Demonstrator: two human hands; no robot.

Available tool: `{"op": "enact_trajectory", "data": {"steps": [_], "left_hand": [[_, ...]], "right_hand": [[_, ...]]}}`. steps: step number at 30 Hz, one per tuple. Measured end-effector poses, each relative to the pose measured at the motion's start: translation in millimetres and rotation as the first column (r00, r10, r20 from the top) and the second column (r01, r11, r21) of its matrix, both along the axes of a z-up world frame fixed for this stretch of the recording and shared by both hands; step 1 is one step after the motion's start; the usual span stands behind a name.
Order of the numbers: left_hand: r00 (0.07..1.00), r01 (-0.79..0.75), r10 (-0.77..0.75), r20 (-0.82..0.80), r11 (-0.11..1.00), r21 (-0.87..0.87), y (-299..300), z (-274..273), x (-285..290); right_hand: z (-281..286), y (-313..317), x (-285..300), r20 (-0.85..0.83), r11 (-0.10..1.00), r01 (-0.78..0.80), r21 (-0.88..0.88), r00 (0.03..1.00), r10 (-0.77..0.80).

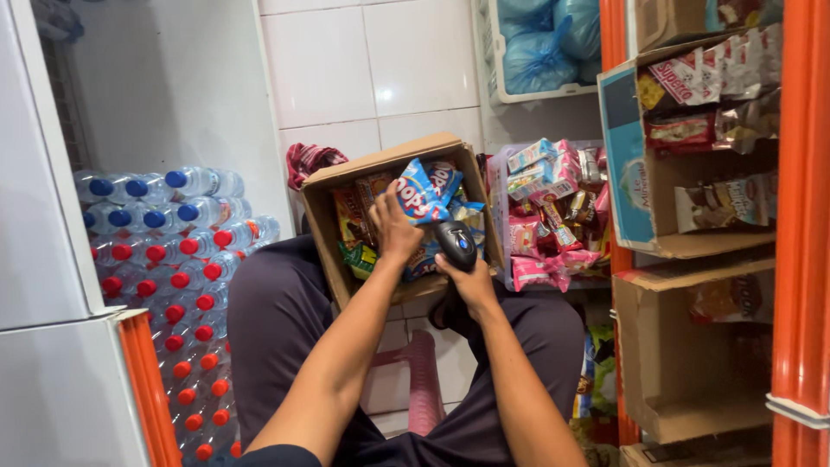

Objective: The person takes snack bags and biscuit packages from a cardboard box, scans each item using a handheld barcode scanner, and arranges them onto retail shelves by hand.

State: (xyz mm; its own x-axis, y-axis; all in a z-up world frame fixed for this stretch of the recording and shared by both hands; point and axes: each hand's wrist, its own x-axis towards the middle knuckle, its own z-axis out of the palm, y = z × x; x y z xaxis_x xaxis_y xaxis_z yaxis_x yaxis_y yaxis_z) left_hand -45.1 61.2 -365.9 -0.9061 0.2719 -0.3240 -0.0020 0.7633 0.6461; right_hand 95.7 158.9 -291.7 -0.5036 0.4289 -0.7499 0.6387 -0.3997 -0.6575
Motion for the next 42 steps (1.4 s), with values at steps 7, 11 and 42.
{"op": "enact_trajectory", "data": {"steps": [7, 11, 42], "left_hand": [[0.942, -0.283, 0.128, 0.310, 0.799, 0.530, -48, 61, -11], [0.713, -0.524, -0.150, 0.685, 0.536, 0.662, -81, 95, -7], [0.913, 0.327, -0.405, -0.056, 0.641, 0.694, -125, 385, 62]], "right_hand": [[23, -6, -15, -0.126, 0.997, 0.075, -0.003, 0.989, -0.075], [54, -26, -28, -0.225, 0.945, 0.301, -0.131, 0.919, -0.324], [271, -82, 45, -0.594, 0.759, 0.533, 0.373, 0.766, -0.246]]}}
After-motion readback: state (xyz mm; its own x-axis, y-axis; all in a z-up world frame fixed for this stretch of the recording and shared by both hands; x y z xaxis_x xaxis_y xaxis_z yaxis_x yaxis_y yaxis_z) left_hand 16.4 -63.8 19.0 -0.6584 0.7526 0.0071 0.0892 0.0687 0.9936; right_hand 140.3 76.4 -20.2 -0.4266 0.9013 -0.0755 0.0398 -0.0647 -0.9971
